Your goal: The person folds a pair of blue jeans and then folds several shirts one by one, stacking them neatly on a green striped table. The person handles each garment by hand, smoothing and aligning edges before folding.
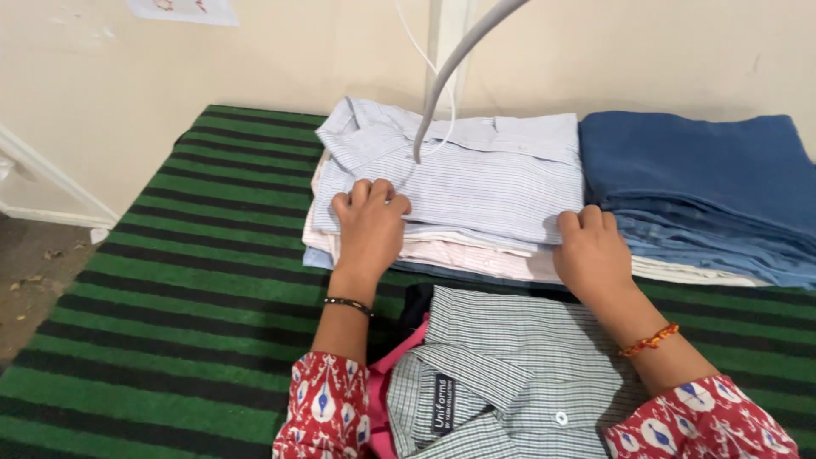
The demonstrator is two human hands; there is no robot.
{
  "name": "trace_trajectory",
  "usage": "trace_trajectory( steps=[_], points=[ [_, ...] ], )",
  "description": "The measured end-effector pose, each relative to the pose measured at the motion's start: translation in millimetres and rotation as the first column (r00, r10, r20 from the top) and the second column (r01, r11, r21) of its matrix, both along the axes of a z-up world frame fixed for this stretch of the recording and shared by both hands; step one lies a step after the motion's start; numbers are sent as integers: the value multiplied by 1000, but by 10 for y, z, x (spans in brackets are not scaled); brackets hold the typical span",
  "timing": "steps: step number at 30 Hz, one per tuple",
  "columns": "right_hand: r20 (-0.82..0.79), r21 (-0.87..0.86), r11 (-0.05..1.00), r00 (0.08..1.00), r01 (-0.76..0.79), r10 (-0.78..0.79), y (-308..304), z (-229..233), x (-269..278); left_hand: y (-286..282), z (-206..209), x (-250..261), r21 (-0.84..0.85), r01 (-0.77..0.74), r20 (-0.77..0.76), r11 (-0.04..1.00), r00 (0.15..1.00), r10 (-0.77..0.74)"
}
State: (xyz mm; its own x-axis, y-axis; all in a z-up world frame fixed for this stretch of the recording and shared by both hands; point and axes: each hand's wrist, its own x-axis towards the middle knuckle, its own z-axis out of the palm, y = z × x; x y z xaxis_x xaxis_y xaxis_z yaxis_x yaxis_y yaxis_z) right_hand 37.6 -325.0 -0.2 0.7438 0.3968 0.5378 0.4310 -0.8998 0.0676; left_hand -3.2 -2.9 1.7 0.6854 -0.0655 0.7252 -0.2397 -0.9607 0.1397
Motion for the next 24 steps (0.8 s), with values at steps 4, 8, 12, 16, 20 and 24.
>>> trace_trajectory(
  steps=[4, 8, 12, 16, 20, 24],
  points=[
    [-73, 222, 975, 997, 15, 1, -241, -50, 0, 17, 8, 28, 43, 46, 119, 998, 992, -51],
    [-132, 218, 975, 991, 39, -10, -300, -156, -32, 20, -87, 27, 56, 60, 105, 997, 992, -65],
    [-116, 285, 958, 992, -10, 44, -234, -335, -96, 30, -165, 64, 88, 51, 115, 995, 991, -61],
    [-121, 313, 950, 992, 3, 37, -254, -465, -144, 26, -258, 97, 122, 20, 90, 992, 995, -31],
    [-56, 363, 931, 996, -43, 68, -264, -431, -143, 40, -354, 92, 132, 17, 107, 991, 994, -31],
    [-112, 487, 873, 991, -12, 77, -315, -391, -169, 19, -444, 23, 140, 37, 198, 990, 978, -64]
  ],
)
